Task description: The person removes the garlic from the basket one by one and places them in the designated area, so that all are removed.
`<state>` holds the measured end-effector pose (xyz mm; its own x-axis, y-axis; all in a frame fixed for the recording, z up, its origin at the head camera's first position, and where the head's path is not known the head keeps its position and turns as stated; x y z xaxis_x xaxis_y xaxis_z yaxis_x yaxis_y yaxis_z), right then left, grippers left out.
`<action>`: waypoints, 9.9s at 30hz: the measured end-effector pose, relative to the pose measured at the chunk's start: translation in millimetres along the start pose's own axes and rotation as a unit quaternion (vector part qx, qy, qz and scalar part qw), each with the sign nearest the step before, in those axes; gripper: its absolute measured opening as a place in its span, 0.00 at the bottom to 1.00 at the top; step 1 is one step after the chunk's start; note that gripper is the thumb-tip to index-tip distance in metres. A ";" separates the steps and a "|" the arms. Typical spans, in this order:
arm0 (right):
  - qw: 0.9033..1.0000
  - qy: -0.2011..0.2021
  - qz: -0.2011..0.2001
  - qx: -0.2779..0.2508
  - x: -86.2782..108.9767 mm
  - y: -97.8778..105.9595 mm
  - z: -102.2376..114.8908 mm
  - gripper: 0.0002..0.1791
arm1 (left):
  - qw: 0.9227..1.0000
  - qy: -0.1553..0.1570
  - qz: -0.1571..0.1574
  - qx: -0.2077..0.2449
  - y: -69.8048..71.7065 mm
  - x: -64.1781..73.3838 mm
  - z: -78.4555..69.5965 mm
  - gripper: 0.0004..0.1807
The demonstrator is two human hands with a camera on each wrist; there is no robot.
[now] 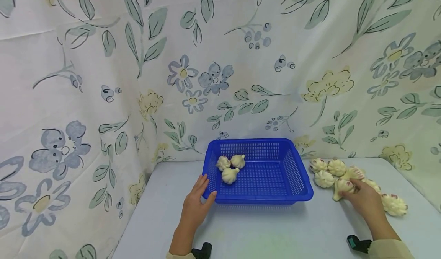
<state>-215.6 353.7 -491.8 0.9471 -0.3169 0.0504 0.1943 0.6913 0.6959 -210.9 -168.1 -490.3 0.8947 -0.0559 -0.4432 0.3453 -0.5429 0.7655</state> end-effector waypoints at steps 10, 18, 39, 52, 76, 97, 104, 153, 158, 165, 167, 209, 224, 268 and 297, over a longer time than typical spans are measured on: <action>1.000 0.016 -0.005 0.012 -0.8 -0.1 -0.9 0.47 | 1.000 0.004 0.005 0.003 0.4 -0.4 -0.1 0.32; 0.998 0.056 -0.026 0.028 3.4 0.3 10.5 0.43 | 1.000 0.006 0.008 0.010 2.7 0.4 -0.7 0.32; 0.947 0.310 -0.089 -0.006 18.5 -1.6 159.2 0.35 | 1.000 -0.004 0.005 0.012 0.4 -0.8 3.7 0.35; 0.903 0.429 0.018 -0.018 9.8 -63.3 266.9 0.31 | 1.000 -0.005 0.001 0.016 -1.5 -0.4 5.6 0.34; 0.875 0.296 0.379 0.050 3.0 -197.8 312.9 0.24 | 1.000 -0.009 0.007 0.009 0.3 -1.8 5.3 0.37; 0.883 0.253 0.381 0.105 -31.7 -208.8 289.9 0.30 | 1.000 -0.006 0.008 0.014 1.2 -2.8 3.4 0.35; 0.885 0.246 0.378 0.111 -35.3 -213.3 281.8 0.28 | 1.000 -0.006 0.010 0.011 1.7 -2.8 3.1 0.35; 0.904 0.191 0.364 -0.116 -45.6 -177.8 261.5 0.32 | 1.000 0.003 0.009 0.004 2.7 -1.5 -0.3 0.32; 0.902 0.186 0.360 -0.149 -43.7 -156.6 265.5 0.32 | 1.000 0.004 0.010 0.004 2.6 -0.6 -0.2 0.32; 0.902 0.171 0.347 -0.191 -41.7 -124.3 261.7 0.35 | 1.000 0.001 0.008 0.003 1.6 -0.4 1.9 0.33; 0.905 0.178 0.336 -0.190 -40.1 -114.0 258.4 0.36 | 1.000 0.001 0.007 0.006 1.6 -0.1 1.8 0.34; 0.978 0.065 0.144 -0.133 -4.2 40.8 65.3 0.48 | 1.000 0.016 0.017 0.014 0.0 0.4 -0.1 0.32; 0.987 -0.016 0.106 -0.121 3.8 54.5 -4.0 0.57 | 1.000 0.003 -0.004 0.014 1.6 0.6 0.6 0.33; 0.972 -0.119 0.172 -0.108 6.1 33.7 -75.6 0.65 | 0.999 0.020 0.015 0.020 -1.6 0.1 2.1 0.35; 0.976 -0.135 0.140 -0.100 6.6 26.1 -70.2 0.68 | 1.000 0.014 0.006 0.019 -1.9 0.0 1.3 0.32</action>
<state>-186.3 415.2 -523.6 0.8740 -0.2371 0.4242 0.0081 0.8799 0.4751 -212.0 -168.2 -492.4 0.9064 -0.0386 -0.4205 0.3244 -0.5738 0.7520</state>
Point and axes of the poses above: each hand's wrist, its own x-axis away from the middle knuckle, its own y-axis out of the back of the hand, z = x × y, the point moved 1 cm from there along -x, towards the middle knuckle, and after that the axes turned 11 degrees about -x, right-handed, at the moved point
